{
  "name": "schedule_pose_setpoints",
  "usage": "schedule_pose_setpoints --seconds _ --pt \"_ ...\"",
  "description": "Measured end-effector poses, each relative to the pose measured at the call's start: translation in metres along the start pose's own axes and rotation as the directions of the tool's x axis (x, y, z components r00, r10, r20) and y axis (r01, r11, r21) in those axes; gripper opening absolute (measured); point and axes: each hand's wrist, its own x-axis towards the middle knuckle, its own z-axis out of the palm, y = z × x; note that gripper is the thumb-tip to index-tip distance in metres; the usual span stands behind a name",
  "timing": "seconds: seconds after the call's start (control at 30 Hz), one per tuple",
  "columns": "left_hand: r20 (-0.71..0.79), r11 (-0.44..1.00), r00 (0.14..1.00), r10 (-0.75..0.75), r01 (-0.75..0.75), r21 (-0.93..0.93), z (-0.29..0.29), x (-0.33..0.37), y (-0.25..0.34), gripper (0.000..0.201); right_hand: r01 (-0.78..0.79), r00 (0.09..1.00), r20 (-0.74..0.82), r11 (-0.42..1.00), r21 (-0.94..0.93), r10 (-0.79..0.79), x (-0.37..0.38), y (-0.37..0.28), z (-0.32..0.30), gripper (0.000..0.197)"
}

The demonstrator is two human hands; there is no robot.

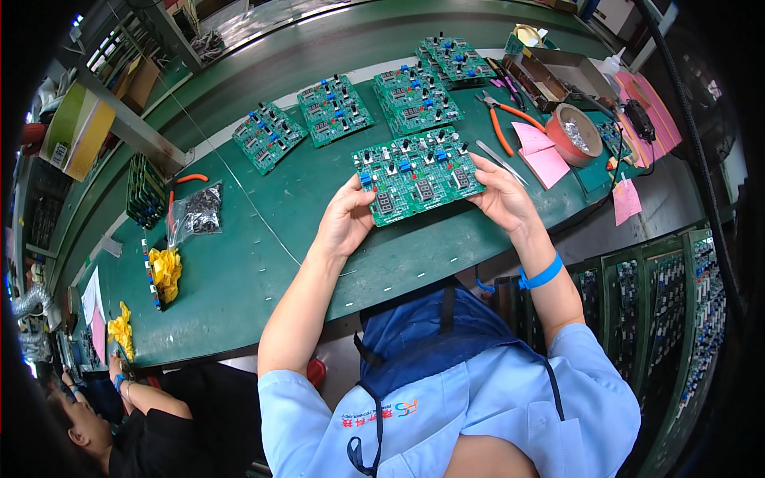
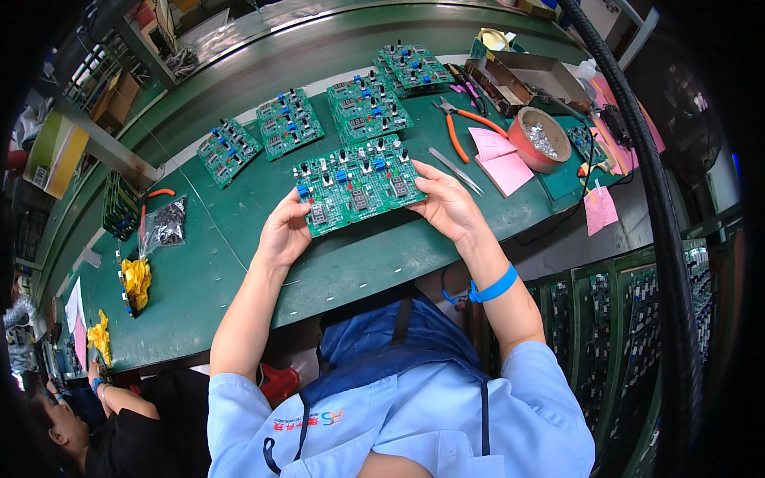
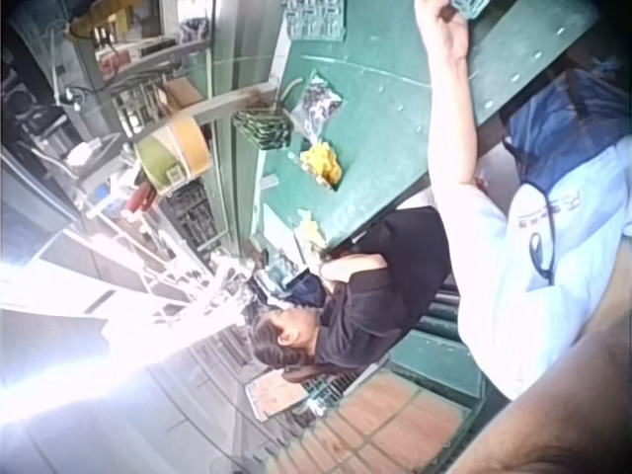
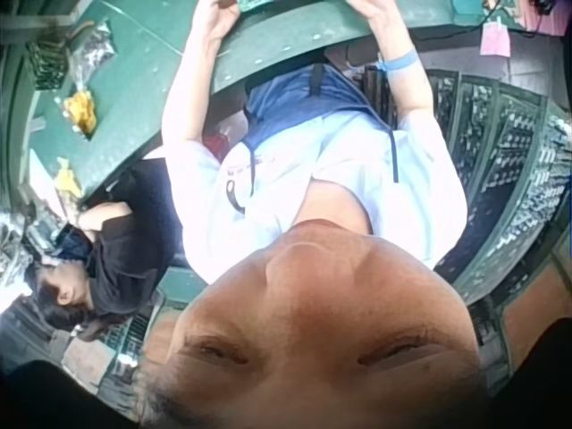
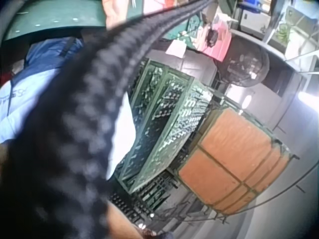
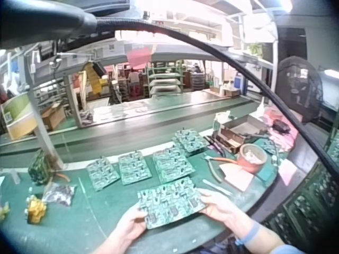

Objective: The person turns over circuit boards by hand, places a circuit board onto a rack shelf, solders a board using a soldering iron, and turns over additional circuit boards by hand.

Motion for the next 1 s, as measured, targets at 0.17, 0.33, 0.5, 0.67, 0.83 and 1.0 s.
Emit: schedule_pose_setpoints --seconds 0.17,0.33,0.5,0.67,0.83,1.0 --pt "-0.002 1.0 1.0 0.001 -0.001 0.006 0.0 0.0 0.0 0.04 0.004 1.0 0.025 1.0 0.004 -0.004 0.0 -0.001 0.002 0.041" --pt "-0.004 1.0 1.0 -0.002 0.002 -0.005 0.0 0.0 0.0 0.04 0.019 1.0 -0.01 1.0 -0.006 -0.019 -0.002 -0.002 0.004 0.041" --pt "-0.004 1.0 1.0 0.0 0.0 -0.017 -0.001 0.001 0.0 0.04 0.026 1.0 -0.011 1.0 0.001 -0.026 -0.005 -0.004 0.011 0.041" --pt "-0.018 1.0 1.0 -0.015 0.015 -0.019 -0.003 0.0 0.0 0.041 0.032 0.999 -0.007 0.999 0.008 -0.032 -0.005 -0.003 0.011 0.039" --pt "-0.034 0.999 0.999 -0.018 0.017 -0.028 -0.003 0.0 0.0 0.043 0.03 1.0 0.003 0.999 0.04 -0.03 -0.008 -0.005 0.015 0.038" --pt "-0.031 0.999 0.999 -0.024 0.023 -0.035 -0.004 0.002 -0.001 0.045 0.031 1.0 0.0 0.998 0.054 -0.031 -0.011 -0.007 0.015 0.036"
